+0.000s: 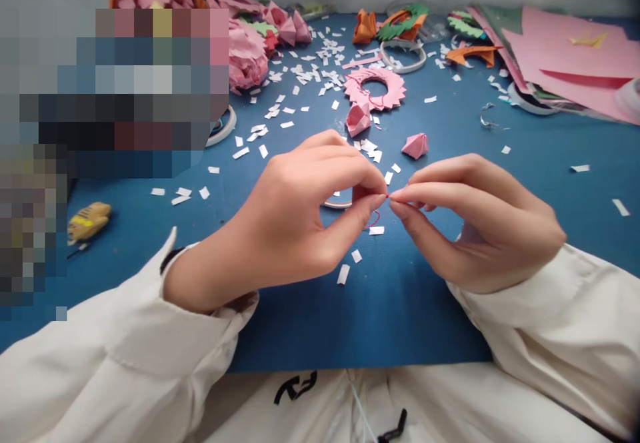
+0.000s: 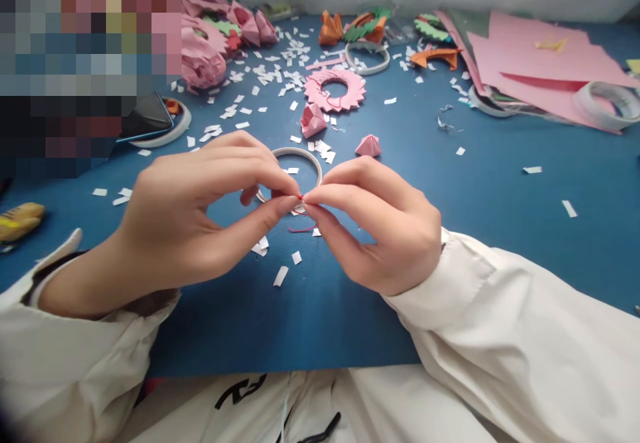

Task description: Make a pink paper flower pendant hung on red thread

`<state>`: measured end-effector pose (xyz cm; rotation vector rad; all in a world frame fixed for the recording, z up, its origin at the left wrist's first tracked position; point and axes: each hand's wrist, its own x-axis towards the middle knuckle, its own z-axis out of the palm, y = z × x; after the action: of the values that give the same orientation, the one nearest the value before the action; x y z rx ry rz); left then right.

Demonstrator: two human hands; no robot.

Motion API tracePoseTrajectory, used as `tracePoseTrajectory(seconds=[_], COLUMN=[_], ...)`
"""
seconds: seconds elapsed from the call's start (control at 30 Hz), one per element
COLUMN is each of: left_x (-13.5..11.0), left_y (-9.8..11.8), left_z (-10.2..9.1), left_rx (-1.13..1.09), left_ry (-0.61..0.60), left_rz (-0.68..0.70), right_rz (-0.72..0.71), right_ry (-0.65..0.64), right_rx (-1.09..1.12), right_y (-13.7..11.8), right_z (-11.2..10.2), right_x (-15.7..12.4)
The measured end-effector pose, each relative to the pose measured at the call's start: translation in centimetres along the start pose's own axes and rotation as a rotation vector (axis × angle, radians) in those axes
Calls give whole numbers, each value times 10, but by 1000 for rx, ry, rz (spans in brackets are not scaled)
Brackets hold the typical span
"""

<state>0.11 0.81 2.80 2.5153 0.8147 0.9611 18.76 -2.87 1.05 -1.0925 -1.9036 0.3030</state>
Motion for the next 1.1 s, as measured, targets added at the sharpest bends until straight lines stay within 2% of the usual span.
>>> tracePoseTrajectory(seconds=[0.13,0.27,0.4,0.67,1.1], left_x=[-1,-2,-2,0,-1], left_y=[0,-1,-1,-1,-3], left_z=[0,0,1,2,2], left_rx=[5,13,20,25,29], left_ry=[9,11,7,9,19], left_rz=[6,9,12,20,41], right_rz=[13,-16,-52,-290,-279], right_ry=[-16,-28,-25,35,17], right_rx=[-2,-77,-64,-210,-210], right_y=[-3,-4,-5,-1,0], right_z=[1,1,1,4,3], right_x=[4,5,5,9,8])
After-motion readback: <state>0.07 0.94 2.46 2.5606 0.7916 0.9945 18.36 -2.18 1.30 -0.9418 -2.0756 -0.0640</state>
